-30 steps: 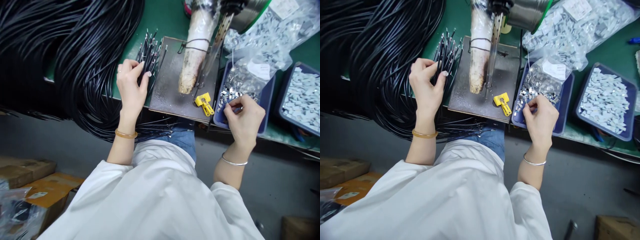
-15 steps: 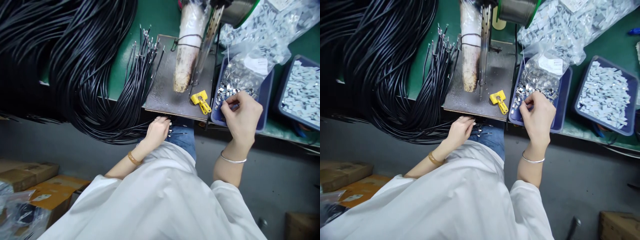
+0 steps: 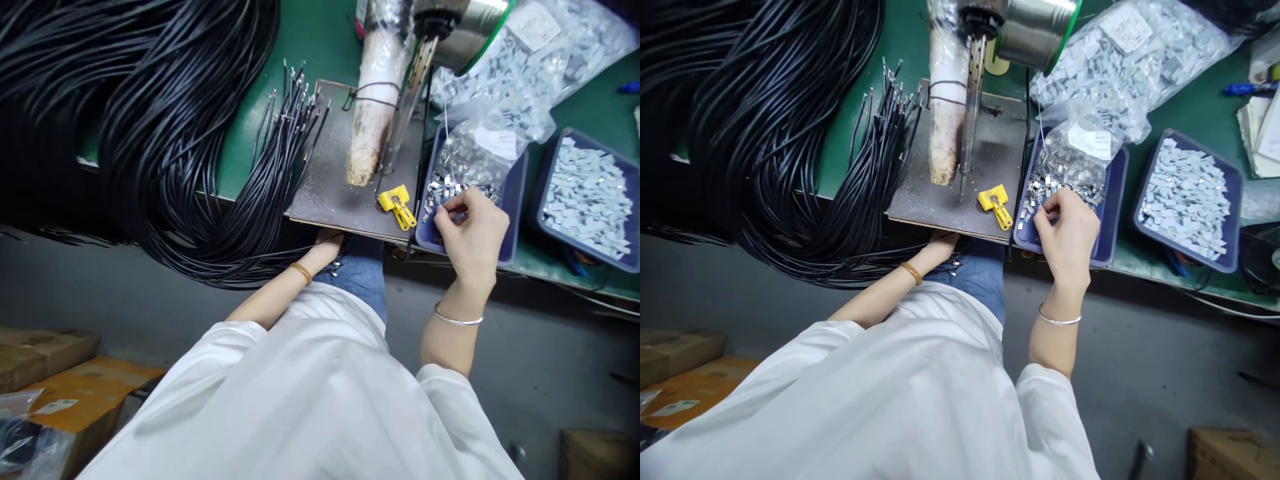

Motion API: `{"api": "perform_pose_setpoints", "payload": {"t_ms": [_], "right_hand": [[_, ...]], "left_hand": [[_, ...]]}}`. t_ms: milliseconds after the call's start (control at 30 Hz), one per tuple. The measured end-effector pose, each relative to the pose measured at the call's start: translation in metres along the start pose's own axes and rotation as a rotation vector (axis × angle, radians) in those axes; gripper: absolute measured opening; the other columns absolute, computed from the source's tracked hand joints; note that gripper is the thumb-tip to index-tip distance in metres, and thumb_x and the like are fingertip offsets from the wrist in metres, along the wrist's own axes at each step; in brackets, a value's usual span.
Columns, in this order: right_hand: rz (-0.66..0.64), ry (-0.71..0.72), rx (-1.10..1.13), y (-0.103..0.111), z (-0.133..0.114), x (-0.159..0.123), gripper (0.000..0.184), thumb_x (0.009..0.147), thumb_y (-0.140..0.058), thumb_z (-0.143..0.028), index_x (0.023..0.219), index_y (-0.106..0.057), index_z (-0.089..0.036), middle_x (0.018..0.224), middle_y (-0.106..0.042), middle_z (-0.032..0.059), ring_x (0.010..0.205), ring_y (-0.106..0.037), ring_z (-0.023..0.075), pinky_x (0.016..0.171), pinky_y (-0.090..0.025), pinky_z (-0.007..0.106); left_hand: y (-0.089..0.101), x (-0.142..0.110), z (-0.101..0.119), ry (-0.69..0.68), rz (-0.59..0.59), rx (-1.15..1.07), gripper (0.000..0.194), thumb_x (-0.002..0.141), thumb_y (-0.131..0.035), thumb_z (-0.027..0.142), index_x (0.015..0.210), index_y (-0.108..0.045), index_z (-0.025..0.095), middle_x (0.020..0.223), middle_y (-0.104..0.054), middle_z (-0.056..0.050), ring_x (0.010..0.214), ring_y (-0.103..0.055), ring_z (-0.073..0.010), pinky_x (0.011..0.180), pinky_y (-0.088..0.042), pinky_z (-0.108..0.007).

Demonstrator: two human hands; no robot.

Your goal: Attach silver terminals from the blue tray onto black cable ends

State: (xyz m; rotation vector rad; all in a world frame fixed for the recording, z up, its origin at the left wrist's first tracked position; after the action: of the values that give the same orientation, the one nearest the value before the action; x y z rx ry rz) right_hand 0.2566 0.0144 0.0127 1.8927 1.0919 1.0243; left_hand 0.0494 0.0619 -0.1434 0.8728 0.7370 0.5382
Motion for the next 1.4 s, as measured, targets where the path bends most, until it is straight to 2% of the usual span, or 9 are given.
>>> {"api": "perform_pose_setpoints", "payload": {"t_ms": [167, 233, 300, 400, 567, 633, 767, 1167, 1400], "right_hand": [[-0.004, 0.012, 0.003, 0.000, 0.000, 0.001, 0.011, 0.077, -0.061, -0.016, 0.073, -0.054, -0.024, 0.070, -0.059, -0.0034, 0.062, -0.054, 0.0146, 0.068, -0.042, 0.029], [0.007, 0.024, 0.015, 0.002, -0.003, 0.001, 0.011, 0.078, -0.061, -0.016, 0.073, -0.054, -0.023, 0.071, -0.059, -0.0033, 0.062, -0.054, 0.0141, 0.067, -0.042, 0.029], [0.052, 0.037, 0.053, 0.007, -0.009, -0.001, 0.011, 0.080, -0.061, -0.017, 0.072, -0.055, -0.023, 0.072, -0.061, -0.0032, 0.062, -0.054, 0.0134, 0.066, -0.044, 0.029], [0.177, 0.034, 0.222, 0.021, -0.027, -0.010, 0.012, 0.081, -0.065, -0.020, 0.073, -0.057, -0.022, 0.073, -0.062, -0.0032, 0.063, -0.057, 0.0128, 0.063, -0.047, 0.028], [0.312, -0.003, 0.544, 0.030, -0.067, -0.039, 0.012, 0.084, -0.071, -0.023, 0.079, -0.060, -0.023, 0.081, -0.066, -0.0014, 0.064, -0.067, 0.0151, 0.055, -0.055, 0.031], [0.390, 0.060, 0.503, 0.027, -0.082, -0.051, 0.009, 0.086, -0.070, -0.021, 0.083, -0.062, -0.025, 0.088, -0.070, 0.0005, 0.079, -0.073, 0.0195, 0.066, -0.061, 0.037], [0.271, 0.120, 0.601, 0.003, -0.093, -0.057, 0.009, 0.088, -0.068, -0.019, 0.090, -0.067, -0.027, 0.097, -0.071, 0.0012, 0.090, -0.073, 0.0208, 0.081, -0.064, 0.043], [0.029, -0.007, 0.789, -0.022, -0.088, -0.047, 0.003, 0.088, -0.068, -0.023, 0.086, -0.071, -0.024, 0.097, -0.071, 0.0016, 0.088, -0.072, 0.0161, 0.072, -0.063, 0.031], [0.004, 0.128, 0.579, -0.011, -0.089, -0.047, 0.008, 0.087, -0.067, -0.018, 0.087, -0.070, -0.026, 0.099, -0.071, 0.0016, 0.093, -0.072, 0.0185, 0.080, -0.064, 0.037]], "left_hand": [[0.019, -0.055, 0.031, -0.201, -0.174, -0.059, 0.019, 0.093, -0.056, 0.010, 0.091, -0.075, 0.009, 0.096, -0.073, -0.017, 0.098, -0.068, -0.0246, 0.090, -0.053, -0.037], [0.043, -0.078, 0.048, -0.381, -0.242, -0.160, 0.017, 0.091, -0.062, 0.015, 0.095, -0.079, 0.019, 0.093, -0.076, -0.008, 0.096, -0.068, -0.0191, 0.088, -0.052, -0.029], [0.079, -0.094, 0.063, -0.616, -0.199, -0.491, 0.019, 0.093, -0.061, 0.015, 0.098, -0.079, 0.019, 0.094, -0.078, -0.007, 0.091, -0.068, -0.0168, 0.086, -0.051, -0.028], [0.122, -0.089, 0.052, -0.481, 0.063, -1.055, 0.015, 0.091, -0.065, 0.026, 0.088, -0.075, 0.015, 0.074, -0.073, -0.004, 0.063, -0.063, -0.0113, 0.062, -0.049, -0.023], [0.123, -0.068, 0.037, -0.211, 0.267, -1.521, 0.028, 0.080, -0.077, 0.038, 0.074, -0.065, 0.014, 0.055, -0.061, 0.002, 0.038, -0.036, -0.0026, 0.038, -0.026, -0.019], [0.118, -0.065, 0.041, -0.207, 0.272, -1.533, 0.028, 0.079, -0.078, 0.037, 0.072, -0.065, 0.013, 0.055, -0.061, 0.002, 0.040, -0.038, -0.0024, 0.039, -0.027, -0.019], [0.116, -0.066, 0.046, -0.211, 0.287, -1.510, 0.022, 0.080, -0.077, 0.032, 0.075, -0.067, 0.013, 0.054, -0.059, 0.003, 0.046, -0.049, -0.0049, 0.047, -0.039, -0.018], [0.116, -0.072, 0.047, -0.264, 0.415, -1.370, 0.007, 0.080, -0.071, 0.020, 0.078, -0.070, 0.013, 0.071, -0.068, -0.001, 0.064, -0.059, -0.0091, 0.063, -0.050, -0.020], [0.127, -0.085, 0.049, -0.422, 0.601, -0.677, 0.023, 0.093, -0.056, 0.018, 0.077, -0.071, 0.014, 0.071, -0.066, -0.004, 0.066, -0.058, -0.0123, 0.065, -0.044, -0.025]]}}
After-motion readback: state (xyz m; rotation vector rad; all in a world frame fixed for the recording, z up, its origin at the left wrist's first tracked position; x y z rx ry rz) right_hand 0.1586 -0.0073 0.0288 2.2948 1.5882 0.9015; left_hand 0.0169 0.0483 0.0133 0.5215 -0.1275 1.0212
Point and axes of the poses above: each hand's wrist, its own x-axis towards the middle knuckle, its own y-axis out of the back of the hand, z = x × y, the point moved 5 cm from there along x, towards the middle knuckle
